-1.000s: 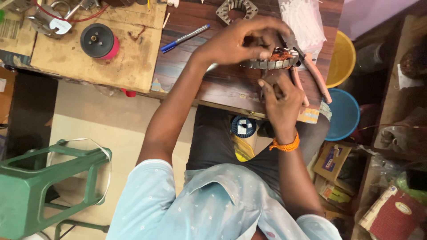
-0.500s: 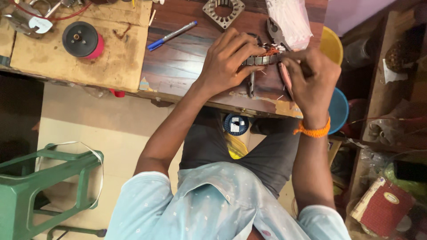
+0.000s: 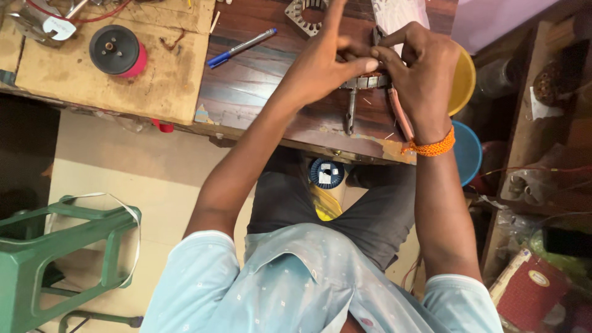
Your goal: The person works at a cluttered workbench on an electric motor armature, manipulating the copper wire windings around the commutator with both hands, pressing and adjusting the wires slot by slot. Pliers lie on the bench and are handled briefly while the person continues fitting the windings.
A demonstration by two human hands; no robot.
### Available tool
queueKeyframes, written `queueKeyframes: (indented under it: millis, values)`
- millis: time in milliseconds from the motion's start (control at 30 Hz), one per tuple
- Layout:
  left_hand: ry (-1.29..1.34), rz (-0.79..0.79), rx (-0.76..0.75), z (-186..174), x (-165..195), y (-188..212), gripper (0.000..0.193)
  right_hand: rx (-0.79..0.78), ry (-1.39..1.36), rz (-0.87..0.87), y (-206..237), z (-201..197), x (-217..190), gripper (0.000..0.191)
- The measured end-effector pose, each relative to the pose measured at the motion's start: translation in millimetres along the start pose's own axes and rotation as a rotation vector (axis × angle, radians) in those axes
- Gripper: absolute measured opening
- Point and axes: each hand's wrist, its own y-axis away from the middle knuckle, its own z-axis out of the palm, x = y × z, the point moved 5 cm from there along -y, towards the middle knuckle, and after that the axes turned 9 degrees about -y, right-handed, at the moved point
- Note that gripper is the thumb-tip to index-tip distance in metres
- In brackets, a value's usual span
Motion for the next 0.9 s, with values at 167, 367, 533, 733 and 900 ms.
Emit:
queueKeyframes:
  millis: [167,367,533,733,900]
  values:
    - [0.384,0.109,-0.189,16,-21,-23,0.114,0.059,0.049,0.011,-1,-2,-9,0.024]
    - [0.405,0.287,-0.383,-12,-42,-11,0.105,0.018,-0.123,0.06,28,3,-39,0.015]
    - [0.314,0.416,-0.441,-17,-27,-13,0.086,0.1,-0.128,0.256,55,26,-39,0.012]
    - [0.022,0.43,-0.432,-34,25,-13,0.049,0.138,-0.067,0.206,86,46,-26,0.018]
    - [-0.519,0.622,0.034,-22,56,24,0.064,0.193,-0.123,0.169,101,21,-17,0.011]
